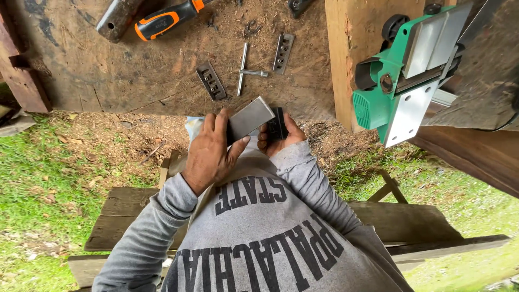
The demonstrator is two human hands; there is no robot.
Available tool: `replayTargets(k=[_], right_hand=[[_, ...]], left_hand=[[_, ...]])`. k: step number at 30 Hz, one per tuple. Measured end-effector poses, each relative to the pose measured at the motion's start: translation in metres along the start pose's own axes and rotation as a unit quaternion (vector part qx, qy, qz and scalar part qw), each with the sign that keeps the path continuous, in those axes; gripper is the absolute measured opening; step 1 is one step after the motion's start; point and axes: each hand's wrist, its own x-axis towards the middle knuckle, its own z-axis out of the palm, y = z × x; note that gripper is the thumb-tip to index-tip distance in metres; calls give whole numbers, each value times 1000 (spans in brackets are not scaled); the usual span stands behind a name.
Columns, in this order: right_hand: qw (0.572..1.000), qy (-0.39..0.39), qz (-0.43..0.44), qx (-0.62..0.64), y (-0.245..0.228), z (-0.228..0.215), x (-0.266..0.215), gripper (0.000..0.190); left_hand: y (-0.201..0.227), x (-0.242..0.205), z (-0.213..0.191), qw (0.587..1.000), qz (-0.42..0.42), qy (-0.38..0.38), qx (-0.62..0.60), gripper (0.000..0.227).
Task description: The person works on a small black metal bracket at an outdoor workbench, turning screws with a screwdriver, driving a metal rod with a hammer, and tightening bolts with a T-handle hex key. They hold and reposition the bracket repeatedly while fastening its parts together.
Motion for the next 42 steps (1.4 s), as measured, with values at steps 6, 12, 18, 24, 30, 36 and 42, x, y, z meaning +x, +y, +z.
replayTargets(k=[6,12,18,24,30,36,42], right_hand=[[999,-41,-10,1,3,-10,5,54],[999,-33,36,14,0,-3,5,70],[999,-9,39,28,3,-2,9,69],[998,29,40,35,10,-11,20,63],[999,30,14,37,15,-12,22,63],[999,35,2,41,17,-14,26,63],[999,27,-5,40,17,-18,28,62]], left_hand=[[29,18,-23,996,-11,-65,-55,74],[-1,12,19,999,-33,-32,-9,23],[-7,18,33,996,-51,-50,53,19],[13,36,20,980,-70,-112,151,36],[23,49,13,973,-89,-150,154,41],[31,51,18,968,-37,-112,220,35],[48,48,5,963,-56,-159,210,35]])
